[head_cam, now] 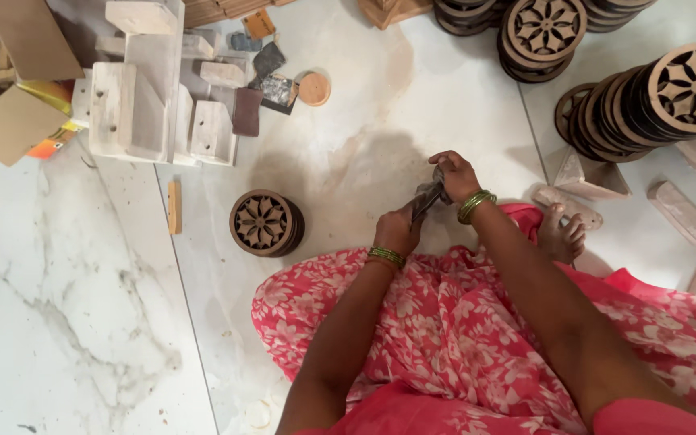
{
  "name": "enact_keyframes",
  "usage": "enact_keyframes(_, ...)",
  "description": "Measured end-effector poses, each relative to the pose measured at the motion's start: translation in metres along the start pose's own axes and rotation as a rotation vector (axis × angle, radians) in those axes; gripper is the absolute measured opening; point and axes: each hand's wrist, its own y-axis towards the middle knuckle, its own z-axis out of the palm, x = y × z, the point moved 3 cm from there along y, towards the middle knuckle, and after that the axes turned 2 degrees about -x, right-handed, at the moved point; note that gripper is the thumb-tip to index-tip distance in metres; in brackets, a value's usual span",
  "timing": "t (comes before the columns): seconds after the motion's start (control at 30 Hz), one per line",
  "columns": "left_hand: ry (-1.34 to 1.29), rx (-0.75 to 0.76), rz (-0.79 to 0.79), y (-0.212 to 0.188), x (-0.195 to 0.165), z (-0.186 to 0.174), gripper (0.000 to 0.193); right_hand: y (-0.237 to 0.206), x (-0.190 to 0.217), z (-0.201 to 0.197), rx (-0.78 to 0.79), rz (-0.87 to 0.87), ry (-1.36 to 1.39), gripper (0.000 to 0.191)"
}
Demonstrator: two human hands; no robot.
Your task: The person sits on the workshop floor sanding carved round wooden decorative pieces one at a time, rubbing a sanding block over each piece's surface and edges, then stacking the finished piece with a pile of completed pieces and picking up the next unfinished piece to sand.
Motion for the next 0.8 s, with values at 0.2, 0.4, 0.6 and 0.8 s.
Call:
enact_keyframes(0.2,0.049,0.008,0.013,0.001,0.007,0.008,0.028,-0.01,0.017,0.004,-0.276,-0.853,-0.882,0.016)
enact_keyframes(0.4,-0.032,-0.018,0.057,-0.003,0.005,0.005,0.025,0.002,-0.006,-0.003,-0.01,-0.227,-0.622,0.02)
enact_keyframes(0.6,-0.049,-0.01,0.016,-0.005,0.0,-0.009,0.027,0.008,-0.021,-0.012,-0.016,-0.006,0.188,0.027)
enact_keyframes(0.8,-0.086,-0.106,0.053,-0.005,0.0,-0.013,0.041,0.0,-0.013,-0.004,-0.134,-0.279,0.193,0.027)
